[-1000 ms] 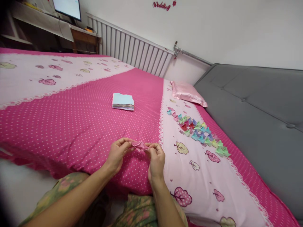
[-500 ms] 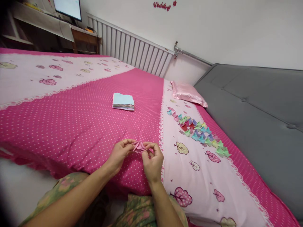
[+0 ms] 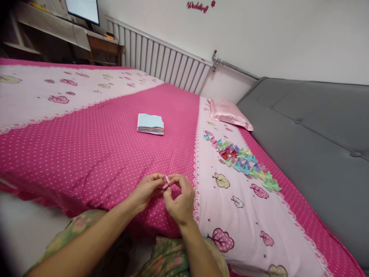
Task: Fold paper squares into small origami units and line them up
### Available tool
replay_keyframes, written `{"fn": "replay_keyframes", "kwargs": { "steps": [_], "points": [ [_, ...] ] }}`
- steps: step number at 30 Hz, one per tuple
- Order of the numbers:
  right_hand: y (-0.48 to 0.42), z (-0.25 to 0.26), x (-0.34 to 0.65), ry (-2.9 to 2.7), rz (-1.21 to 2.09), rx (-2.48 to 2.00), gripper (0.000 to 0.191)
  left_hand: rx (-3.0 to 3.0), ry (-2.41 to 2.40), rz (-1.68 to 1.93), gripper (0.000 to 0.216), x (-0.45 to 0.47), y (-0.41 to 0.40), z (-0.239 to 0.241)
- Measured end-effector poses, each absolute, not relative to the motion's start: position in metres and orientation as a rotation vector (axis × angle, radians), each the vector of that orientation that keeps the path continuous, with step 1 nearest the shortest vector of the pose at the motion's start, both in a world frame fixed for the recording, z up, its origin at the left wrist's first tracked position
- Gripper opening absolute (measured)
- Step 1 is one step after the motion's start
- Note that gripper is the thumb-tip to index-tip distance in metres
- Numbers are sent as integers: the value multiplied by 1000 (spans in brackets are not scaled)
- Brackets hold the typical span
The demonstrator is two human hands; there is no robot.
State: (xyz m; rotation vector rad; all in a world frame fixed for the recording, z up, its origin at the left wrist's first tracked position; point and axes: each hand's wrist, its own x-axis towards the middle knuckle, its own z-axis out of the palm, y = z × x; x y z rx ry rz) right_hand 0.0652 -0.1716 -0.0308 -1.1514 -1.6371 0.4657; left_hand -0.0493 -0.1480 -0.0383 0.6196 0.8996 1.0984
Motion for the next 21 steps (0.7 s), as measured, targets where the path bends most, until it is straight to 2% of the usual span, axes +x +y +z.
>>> {"fn": "replay_keyframes", "kwargs": {
  "steps": [11, 21],
  "points": [
    [-168, -33, 66, -1446, 555, -1312, 26, 671, 935, 1175, 17, -48, -148, -39],
    [-165, -37, 66, -1469, 550, -1355, 25, 694, 961, 1197, 16, -46, -149, -40]
  ]
}}
